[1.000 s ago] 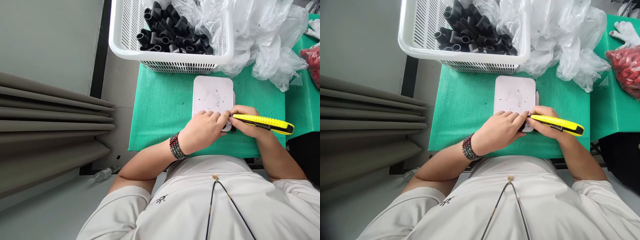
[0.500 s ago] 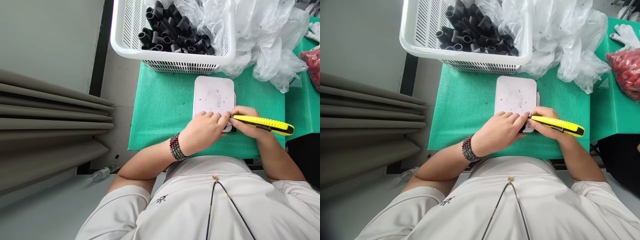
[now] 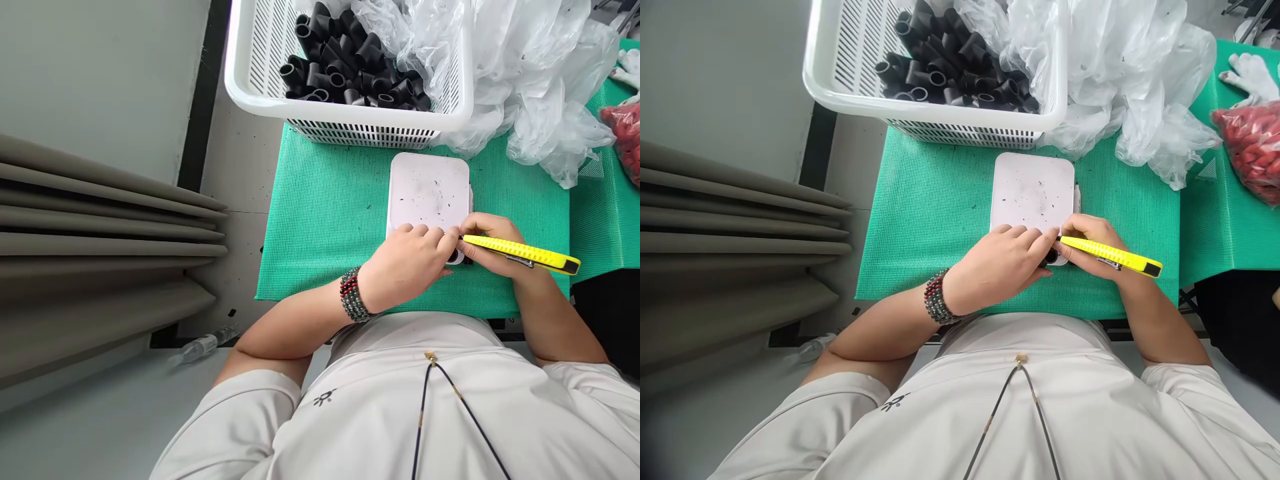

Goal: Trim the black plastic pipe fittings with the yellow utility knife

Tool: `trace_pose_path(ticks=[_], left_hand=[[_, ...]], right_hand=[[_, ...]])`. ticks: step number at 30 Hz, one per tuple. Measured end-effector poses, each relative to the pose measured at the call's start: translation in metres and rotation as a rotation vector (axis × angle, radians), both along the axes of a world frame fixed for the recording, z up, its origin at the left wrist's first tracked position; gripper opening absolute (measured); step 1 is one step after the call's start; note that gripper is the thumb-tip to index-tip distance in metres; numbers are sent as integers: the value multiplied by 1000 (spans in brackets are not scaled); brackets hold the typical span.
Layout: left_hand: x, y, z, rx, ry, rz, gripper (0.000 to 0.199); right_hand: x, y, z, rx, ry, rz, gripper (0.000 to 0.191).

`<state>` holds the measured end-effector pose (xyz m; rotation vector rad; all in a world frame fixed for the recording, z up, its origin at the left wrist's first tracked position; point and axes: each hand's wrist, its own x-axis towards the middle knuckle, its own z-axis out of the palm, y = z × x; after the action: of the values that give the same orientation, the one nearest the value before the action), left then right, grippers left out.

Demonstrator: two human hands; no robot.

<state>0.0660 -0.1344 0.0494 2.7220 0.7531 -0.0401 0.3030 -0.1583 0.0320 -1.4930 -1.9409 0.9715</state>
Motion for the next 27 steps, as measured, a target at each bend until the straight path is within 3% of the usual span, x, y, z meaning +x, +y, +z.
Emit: trace_pose_path(ticks=[15,27], left_hand=[[2,5,5,-26,22,-12,61],[2,5,-1,-1,-45,9,54]], right_hand=[[-1,0,1,-13,-13,-18,42],[-3,0,3,-23,17,-42,47]])
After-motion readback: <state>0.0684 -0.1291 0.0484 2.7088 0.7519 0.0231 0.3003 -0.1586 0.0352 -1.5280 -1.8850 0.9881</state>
